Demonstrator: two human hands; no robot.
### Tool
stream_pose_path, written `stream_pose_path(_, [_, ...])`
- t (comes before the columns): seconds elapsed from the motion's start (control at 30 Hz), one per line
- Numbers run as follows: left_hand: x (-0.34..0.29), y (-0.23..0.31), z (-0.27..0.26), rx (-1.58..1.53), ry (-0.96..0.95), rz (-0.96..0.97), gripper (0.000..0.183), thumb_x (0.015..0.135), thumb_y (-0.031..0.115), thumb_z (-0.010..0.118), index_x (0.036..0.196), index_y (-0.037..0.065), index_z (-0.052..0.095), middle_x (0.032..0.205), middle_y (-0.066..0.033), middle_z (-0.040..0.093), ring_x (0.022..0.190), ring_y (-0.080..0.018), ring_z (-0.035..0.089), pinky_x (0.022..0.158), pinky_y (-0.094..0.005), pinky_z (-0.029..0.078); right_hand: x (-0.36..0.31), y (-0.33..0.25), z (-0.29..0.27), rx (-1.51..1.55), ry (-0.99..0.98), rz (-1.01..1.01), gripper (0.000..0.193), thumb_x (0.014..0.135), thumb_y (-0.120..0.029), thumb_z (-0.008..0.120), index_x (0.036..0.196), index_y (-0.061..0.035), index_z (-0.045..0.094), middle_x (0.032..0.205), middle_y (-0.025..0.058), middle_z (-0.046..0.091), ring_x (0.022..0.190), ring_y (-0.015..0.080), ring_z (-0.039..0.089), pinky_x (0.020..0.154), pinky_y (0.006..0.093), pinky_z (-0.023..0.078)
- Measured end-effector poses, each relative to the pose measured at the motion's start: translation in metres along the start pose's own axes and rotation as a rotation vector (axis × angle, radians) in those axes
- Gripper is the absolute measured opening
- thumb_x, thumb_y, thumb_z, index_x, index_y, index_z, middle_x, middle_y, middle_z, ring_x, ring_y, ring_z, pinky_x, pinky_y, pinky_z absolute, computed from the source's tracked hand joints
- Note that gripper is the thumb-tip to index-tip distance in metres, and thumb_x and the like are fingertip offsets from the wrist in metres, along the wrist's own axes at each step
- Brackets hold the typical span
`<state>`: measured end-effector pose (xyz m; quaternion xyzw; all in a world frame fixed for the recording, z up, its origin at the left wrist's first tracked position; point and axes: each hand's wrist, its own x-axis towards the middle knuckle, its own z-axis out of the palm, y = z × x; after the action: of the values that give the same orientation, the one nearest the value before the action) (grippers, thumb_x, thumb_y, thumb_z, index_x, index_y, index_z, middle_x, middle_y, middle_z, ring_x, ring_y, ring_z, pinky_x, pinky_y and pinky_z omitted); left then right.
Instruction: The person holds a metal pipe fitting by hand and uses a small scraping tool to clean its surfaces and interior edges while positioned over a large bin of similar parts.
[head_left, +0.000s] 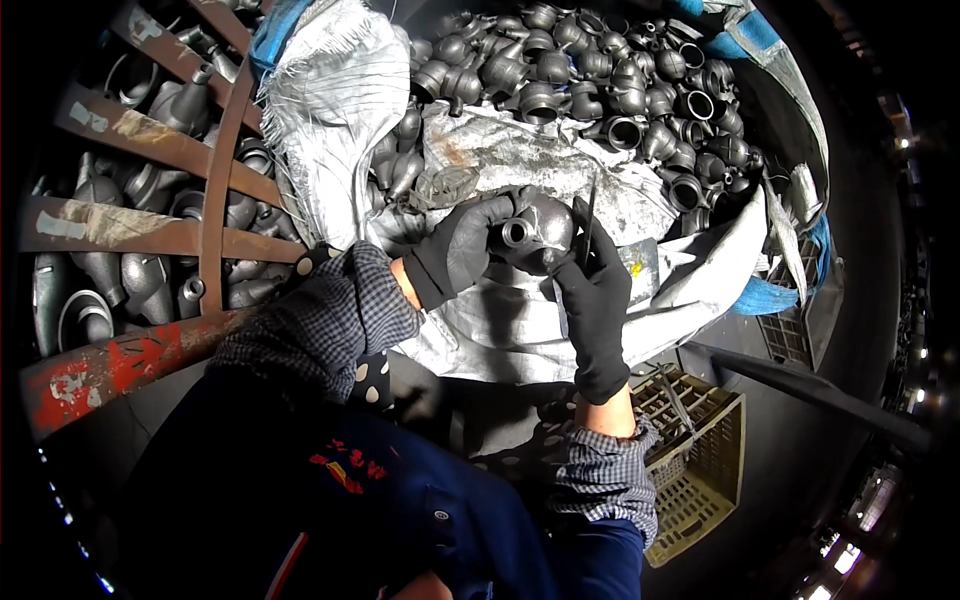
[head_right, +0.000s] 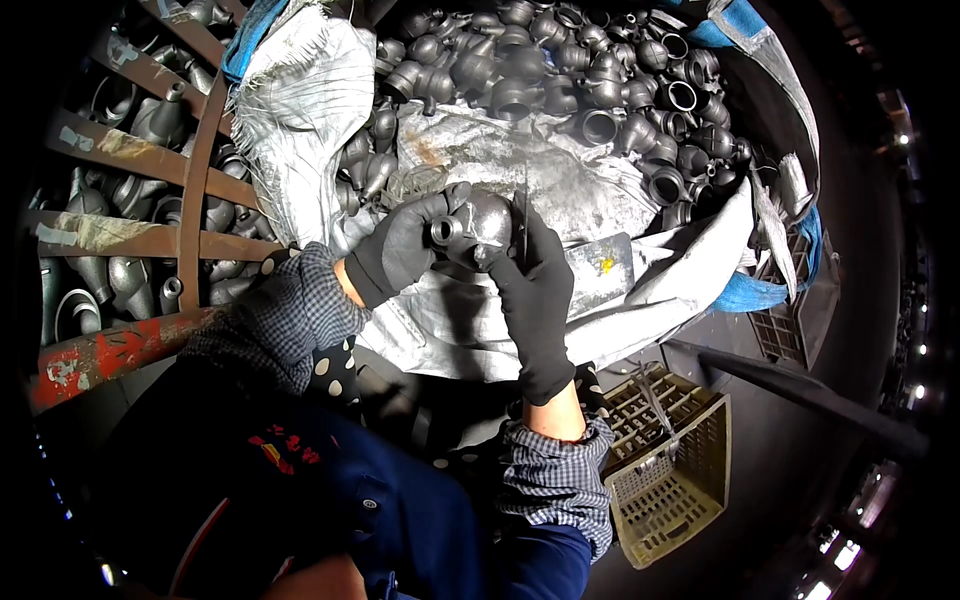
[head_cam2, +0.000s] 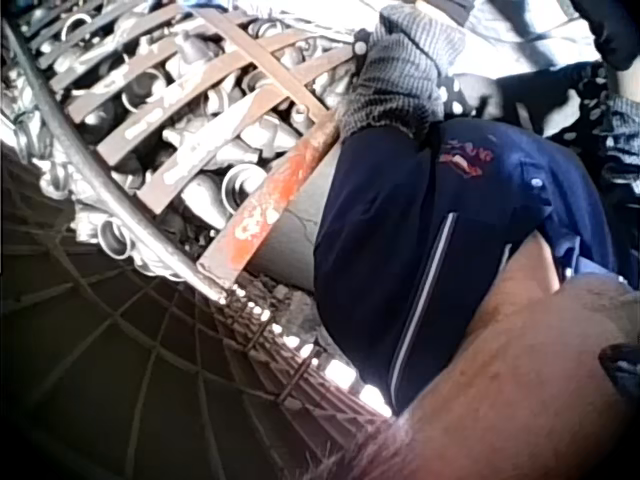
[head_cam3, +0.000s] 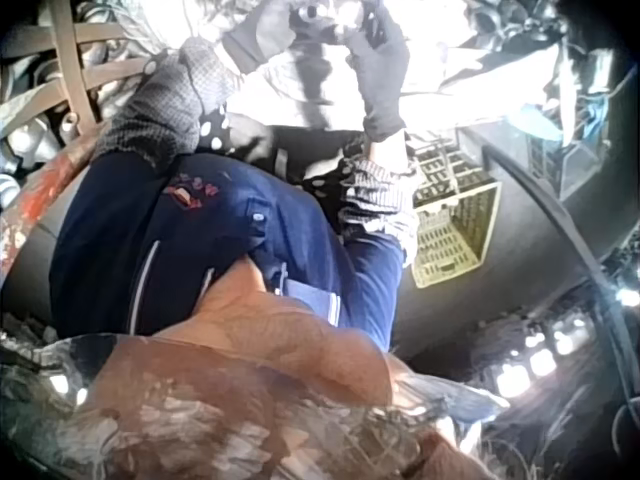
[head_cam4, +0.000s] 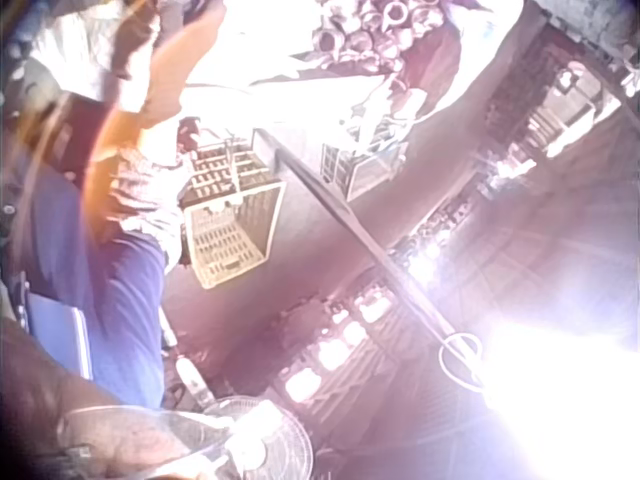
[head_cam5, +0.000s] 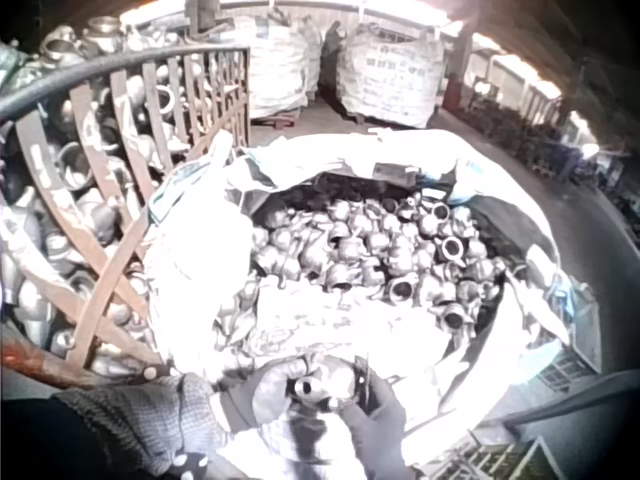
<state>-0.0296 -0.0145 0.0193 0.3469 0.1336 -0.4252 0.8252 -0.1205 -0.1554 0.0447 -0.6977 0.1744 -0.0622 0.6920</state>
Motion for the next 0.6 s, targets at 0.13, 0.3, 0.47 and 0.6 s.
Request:
stream_pose_path(0.13, [0.011,-0.003,-0.016,0.039,-0.119,0.039,0.029,0.097,0.016,0.036,0.113,0.001,0.056,0.073,0.0029,0.055,0.065,-0.0052,0.054,0.067,-0.0204,0.05,0.0,-0.006,-0.001,0.139,0.042,0.042,0.047,0.086,-0.002,0.063,0.131,0.0025,0.051,0.123,0.0119,0.059,0.107,0.0138,0.057,0.09,0.0255,0.046])
stream_pose_path(0.3, [0.015,-0.01,-0.013,0.078,-0.18,0.052,0.021,0.097,0.018,0.044,0.106,0.003,0.056,0.079,0.0011,0.055,0.067,-0.0058,0.049,0.065,-0.0208,0.044,0.0,0.01,0.005,0.097,0.157,-0.085,0.041,0.09,-0.01,0.059,0.129,0.0023,0.053,0.09,0.0033,0.062,0.073,0.0057,0.056,0.064,0.0195,0.046])
stream_pose_path(0.47, [0.01,-0.009,-0.018,0.236,-0.247,0.127,0.026,0.099,0.02,0.04,0.111,0.002,0.054,0.081,-0.001,0.057,0.072,-0.0084,0.055,0.069,-0.0232,0.048,0.0,0.003,0.0,0.112,0.131,0.081,0.042,0.09,-0.008,0.059,0.13,0.002,0.052,0.112,0.0104,0.063,0.094,0.0134,0.06,0.079,0.0231,0.048])
stream_pose_path(0.6, [0.002,-0.008,-0.002,0.124,-0.092,0.013,0.032,0.1,0.025,0.04,0.121,0.003,0.051,0.083,-0.0012,0.056,0.074,-0.0096,0.057,0.072,-0.0235,0.05,0.0,0.01,0.005,-0.164,0.115,-0.199,0.046,0.091,-0.009,0.059,0.133,0.0045,0.047,0.115,0.0125,0.062,0.096,0.0139,0.06,0.081,0.0247,0.049])
